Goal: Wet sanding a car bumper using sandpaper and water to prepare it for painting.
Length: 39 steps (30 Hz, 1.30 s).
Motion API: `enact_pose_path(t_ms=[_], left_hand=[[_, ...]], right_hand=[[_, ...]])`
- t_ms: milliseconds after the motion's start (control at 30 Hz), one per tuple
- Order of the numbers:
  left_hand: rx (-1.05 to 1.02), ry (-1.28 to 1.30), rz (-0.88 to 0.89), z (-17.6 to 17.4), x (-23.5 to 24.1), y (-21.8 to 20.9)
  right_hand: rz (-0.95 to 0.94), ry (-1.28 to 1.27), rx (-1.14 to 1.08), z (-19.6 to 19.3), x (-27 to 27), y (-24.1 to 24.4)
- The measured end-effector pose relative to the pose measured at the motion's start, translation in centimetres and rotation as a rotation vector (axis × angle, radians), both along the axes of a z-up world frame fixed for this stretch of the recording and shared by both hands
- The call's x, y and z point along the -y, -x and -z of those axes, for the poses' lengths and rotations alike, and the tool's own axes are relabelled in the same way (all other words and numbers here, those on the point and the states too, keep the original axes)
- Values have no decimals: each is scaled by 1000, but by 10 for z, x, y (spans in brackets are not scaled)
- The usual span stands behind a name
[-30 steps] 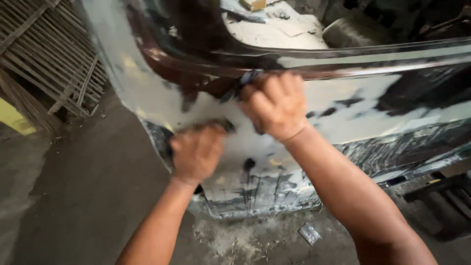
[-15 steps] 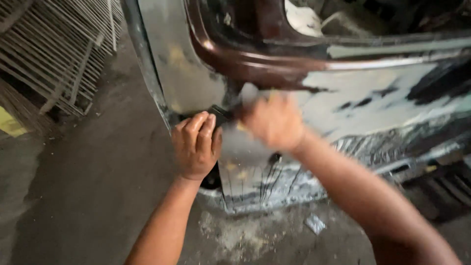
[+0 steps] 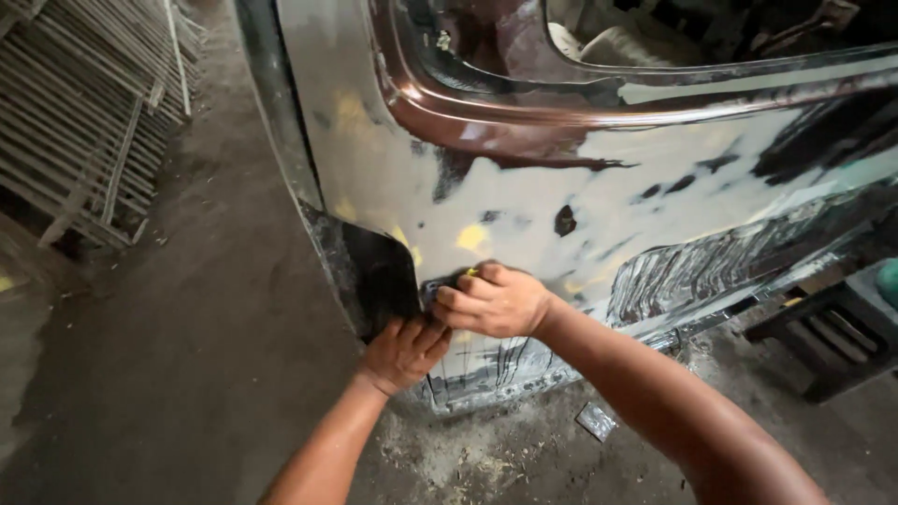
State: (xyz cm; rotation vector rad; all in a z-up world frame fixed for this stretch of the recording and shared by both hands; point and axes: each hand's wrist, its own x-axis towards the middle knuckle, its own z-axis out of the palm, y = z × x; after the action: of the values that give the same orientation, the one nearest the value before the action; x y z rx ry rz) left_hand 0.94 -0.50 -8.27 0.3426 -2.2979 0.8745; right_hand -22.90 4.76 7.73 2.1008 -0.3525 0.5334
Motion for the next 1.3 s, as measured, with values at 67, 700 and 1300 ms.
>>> enact_pose_path(t_ms=[67, 700, 1300], left_hand=[[-29, 58, 12, -41, 0, 1], [51, 366, 5, -126, -20, 132], [-255, -250, 155, -127, -74, 131]], right_hand=[[360, -440, -63, -34, -5, 5], [620, -1338, 2289, 170, -54, 78], [-115, -603, 2428, 86, -17, 37]])
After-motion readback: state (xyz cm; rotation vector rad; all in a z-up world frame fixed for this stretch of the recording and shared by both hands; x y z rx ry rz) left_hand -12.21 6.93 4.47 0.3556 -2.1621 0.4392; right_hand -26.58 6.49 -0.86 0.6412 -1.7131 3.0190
